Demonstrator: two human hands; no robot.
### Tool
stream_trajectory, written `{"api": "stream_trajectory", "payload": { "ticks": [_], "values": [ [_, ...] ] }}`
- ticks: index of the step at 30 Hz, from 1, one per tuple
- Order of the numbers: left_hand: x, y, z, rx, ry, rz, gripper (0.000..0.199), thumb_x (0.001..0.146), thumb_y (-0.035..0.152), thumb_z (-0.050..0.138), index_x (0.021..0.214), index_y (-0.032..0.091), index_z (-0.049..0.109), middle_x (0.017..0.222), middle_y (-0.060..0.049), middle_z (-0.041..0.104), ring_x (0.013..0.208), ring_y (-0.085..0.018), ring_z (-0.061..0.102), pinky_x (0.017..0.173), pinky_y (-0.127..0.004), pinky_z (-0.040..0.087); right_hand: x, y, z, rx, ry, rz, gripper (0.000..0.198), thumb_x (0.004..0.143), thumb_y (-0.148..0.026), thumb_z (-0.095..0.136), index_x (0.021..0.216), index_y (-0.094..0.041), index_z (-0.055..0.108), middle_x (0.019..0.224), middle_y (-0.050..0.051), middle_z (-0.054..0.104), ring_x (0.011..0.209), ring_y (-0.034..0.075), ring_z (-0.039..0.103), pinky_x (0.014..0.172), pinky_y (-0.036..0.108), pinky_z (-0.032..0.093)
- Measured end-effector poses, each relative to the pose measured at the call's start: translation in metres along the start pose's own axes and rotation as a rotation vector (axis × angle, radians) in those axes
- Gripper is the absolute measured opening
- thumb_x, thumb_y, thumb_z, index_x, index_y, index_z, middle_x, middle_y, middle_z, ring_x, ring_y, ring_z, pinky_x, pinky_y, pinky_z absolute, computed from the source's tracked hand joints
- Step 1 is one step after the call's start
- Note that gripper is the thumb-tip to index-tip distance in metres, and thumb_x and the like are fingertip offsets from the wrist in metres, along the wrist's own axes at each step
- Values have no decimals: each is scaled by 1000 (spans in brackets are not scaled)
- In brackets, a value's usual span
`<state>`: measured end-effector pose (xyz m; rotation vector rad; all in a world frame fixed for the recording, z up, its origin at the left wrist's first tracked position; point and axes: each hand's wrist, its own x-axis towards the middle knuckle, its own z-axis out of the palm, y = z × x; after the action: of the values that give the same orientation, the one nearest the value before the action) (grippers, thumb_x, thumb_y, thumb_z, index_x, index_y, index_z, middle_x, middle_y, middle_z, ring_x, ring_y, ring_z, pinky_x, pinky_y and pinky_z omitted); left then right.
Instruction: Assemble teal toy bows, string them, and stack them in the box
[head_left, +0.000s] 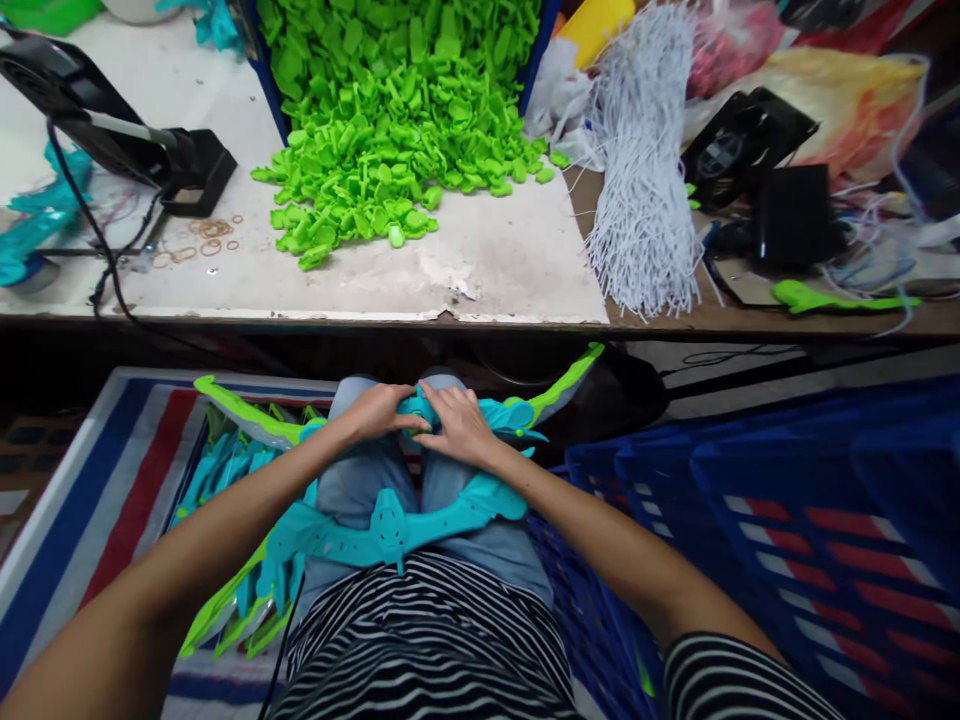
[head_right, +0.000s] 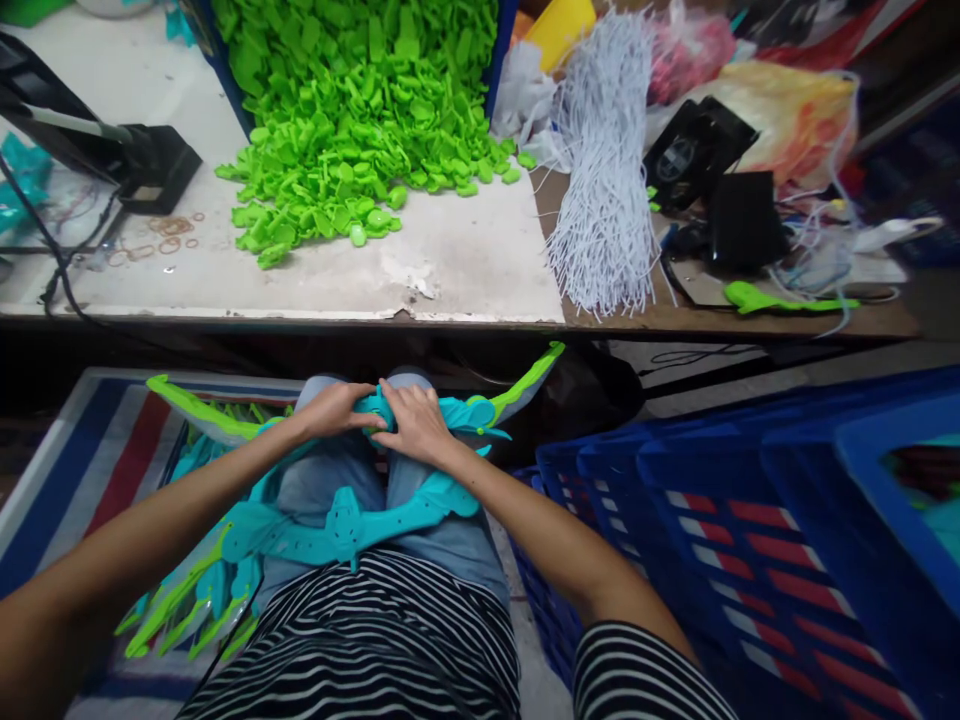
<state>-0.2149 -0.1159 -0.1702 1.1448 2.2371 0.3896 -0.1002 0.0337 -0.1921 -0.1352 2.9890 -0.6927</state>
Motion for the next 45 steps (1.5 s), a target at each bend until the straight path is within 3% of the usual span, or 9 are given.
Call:
{"api": "stream_trajectory", "payload": {
  "ticks": [4, 7, 11, 14, 18, 26, 35, 40, 45],
  "values": [
    [8, -6, 0, -64, -43, 35, 51, 75, 58, 59, 99, 13, 63, 89, -9, 70, 81, -24, 64, 64, -25, 39, -4, 10, 6, 40, 123, -186, 53, 83, -41, 63, 133, -26, 50, 125, 12, 52, 114, 27, 46, 90, 41, 35],
    [13, -10, -5, -79, -112, 57, 56, 68, 59, 64, 98, 13, 62, 83, -6, 68, 77, -23, 62, 61, -24, 38, -3, 13, 6, 48, 138, -208, 35, 85, -40, 61, 118, -29, 61, 120, 10, 54, 112, 26, 46, 88, 41, 35],
    [15, -18, -18, -218, -264, 127, 63, 60, 51, 73, 110, 15, 59, 102, -5, 68, 94, -23, 61, 72, -23, 42, 4, 10, 1, 113, 141, -191, 32, 82, -38, 65, 111, -25, 63, 113, 10, 54, 106, 25, 47, 85, 40, 38],
    [14, -23, -24, -358, -336, 155, 63, 61, 40, 75, 118, 19, 57, 109, -3, 67, 101, -22, 60, 79, -22, 42, 7, 7, 1, 202, 192, -259, 30, 78, -32, 66, 105, -18, 60, 110, 12, 53, 103, 25, 49, 85, 41, 42],
    [12, -24, -21, -529, -409, 49, 63, 64, 35, 73, 122, 18, 55, 92, -2, 70, 77, -18, 64, 66, -22, 44, 7, 9, 2, 313, 266, -323, 14, 84, -25, 56, 96, -19, 58, 107, 11, 53, 102, 23, 51, 88, 42, 45],
    [11, -22, -12, -702, -370, -3, 61, 57, 29, 75, 114, 14, 60, 74, 2, 65, 57, -11, 56, 55, -22, 43, 7, 12, -4, 185, 166, -433, 30, 84, -30, 58, 111, -17, 55, 114, 16, 54, 109, 27, 51, 88, 46, 49],
    [11, -22, -11, -718, -330, 25, 45, 63, 31, 66, 103, 11, 64, 70, 3, 62, 55, -11, 53, 56, -22, 43, 1, 11, -8, 105, 177, -412, 29, 82, -29, 59, 107, -15, 57, 116, 16, 56, 110, 28, 53, 88, 44, 51],
    [12, -24, -10, -713, -318, 31, 48, 61, 28, 64, 107, 13, 64, 77, 1, 64, 61, -12, 55, 58, -23, 44, -3, 5, -4, 74, 130, -327, 31, 84, -29, 60, 112, -16, 58, 121, 17, 55, 114, 29, 51, 91, 46, 49],
    [12, -22, -11, -622, -283, 48, 49, 61, 43, 70, 97, 11, 64, 70, 1, 62, 60, -13, 54, 57, -23, 41, -5, 4, 2, 65, 132, -265, 29, 84, -27, 60, 112, -18, 59, 126, 16, 51, 118, 29, 49, 95, 48, 47]
  ]
}}
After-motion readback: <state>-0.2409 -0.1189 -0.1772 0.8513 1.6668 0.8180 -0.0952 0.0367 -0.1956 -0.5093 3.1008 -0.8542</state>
